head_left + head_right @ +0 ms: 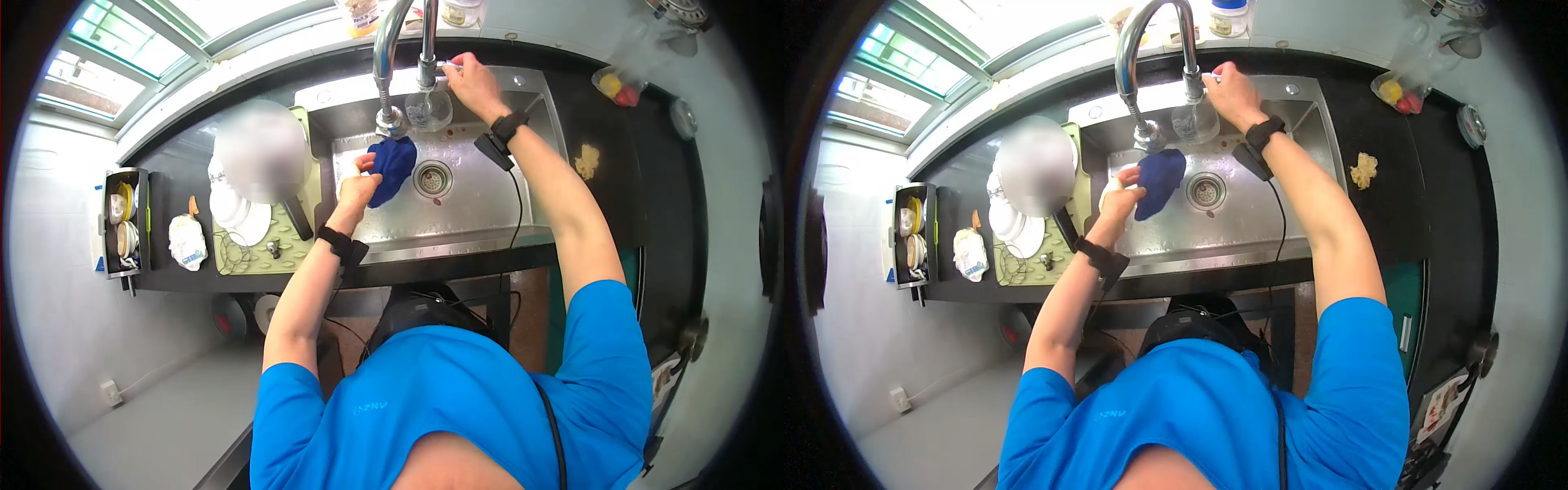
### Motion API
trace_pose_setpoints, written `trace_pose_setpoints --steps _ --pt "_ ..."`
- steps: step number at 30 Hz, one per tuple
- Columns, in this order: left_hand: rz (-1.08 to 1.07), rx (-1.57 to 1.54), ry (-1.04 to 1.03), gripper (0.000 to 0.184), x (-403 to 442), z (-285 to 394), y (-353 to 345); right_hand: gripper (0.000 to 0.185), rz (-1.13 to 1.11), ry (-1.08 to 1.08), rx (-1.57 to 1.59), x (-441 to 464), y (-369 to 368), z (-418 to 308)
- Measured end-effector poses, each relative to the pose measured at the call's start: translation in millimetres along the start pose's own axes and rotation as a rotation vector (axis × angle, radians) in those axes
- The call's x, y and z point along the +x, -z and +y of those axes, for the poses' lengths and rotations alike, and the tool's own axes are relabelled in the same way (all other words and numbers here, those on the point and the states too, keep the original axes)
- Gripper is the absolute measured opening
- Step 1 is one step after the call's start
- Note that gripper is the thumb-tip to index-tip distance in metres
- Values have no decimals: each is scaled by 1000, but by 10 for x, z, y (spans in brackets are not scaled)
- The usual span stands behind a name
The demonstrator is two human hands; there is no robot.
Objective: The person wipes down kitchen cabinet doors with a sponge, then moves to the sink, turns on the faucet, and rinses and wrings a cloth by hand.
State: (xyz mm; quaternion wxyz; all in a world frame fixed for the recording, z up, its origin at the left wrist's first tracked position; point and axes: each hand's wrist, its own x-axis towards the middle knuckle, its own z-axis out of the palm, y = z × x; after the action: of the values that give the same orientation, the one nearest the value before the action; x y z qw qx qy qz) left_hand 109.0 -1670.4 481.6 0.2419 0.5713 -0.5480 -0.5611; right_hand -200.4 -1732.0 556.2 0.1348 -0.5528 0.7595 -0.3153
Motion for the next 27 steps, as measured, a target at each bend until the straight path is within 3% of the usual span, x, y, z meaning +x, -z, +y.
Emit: trace_pose_setpoints --steps 1,2,5,12,15,19,27 --pt "-34 -100 17 54 39 -10 33 47 47 -4 -22 1 45 -29" --pt "31 -6 -5 52 66 -28 49 47 37 -3 -25 10 70 -28" --pt "70 -66 -59 43 -161 214 190 40 -95 92 -385 57 142 78" --pt "40 -191 -230 31 -750 297 671 36 -83 93 -296 179 -57 284" --pt "68 -250 -128 30 -967 364 803 35 -41 127 -254 175 -83 322" --pt "90 -287 -138 31 -1105 383 850 35 -40 121 -258 206 -113 320" --pt "-44 -305 -145 28 -1207 548 504 35 -32 57 -172 201 -144 389"
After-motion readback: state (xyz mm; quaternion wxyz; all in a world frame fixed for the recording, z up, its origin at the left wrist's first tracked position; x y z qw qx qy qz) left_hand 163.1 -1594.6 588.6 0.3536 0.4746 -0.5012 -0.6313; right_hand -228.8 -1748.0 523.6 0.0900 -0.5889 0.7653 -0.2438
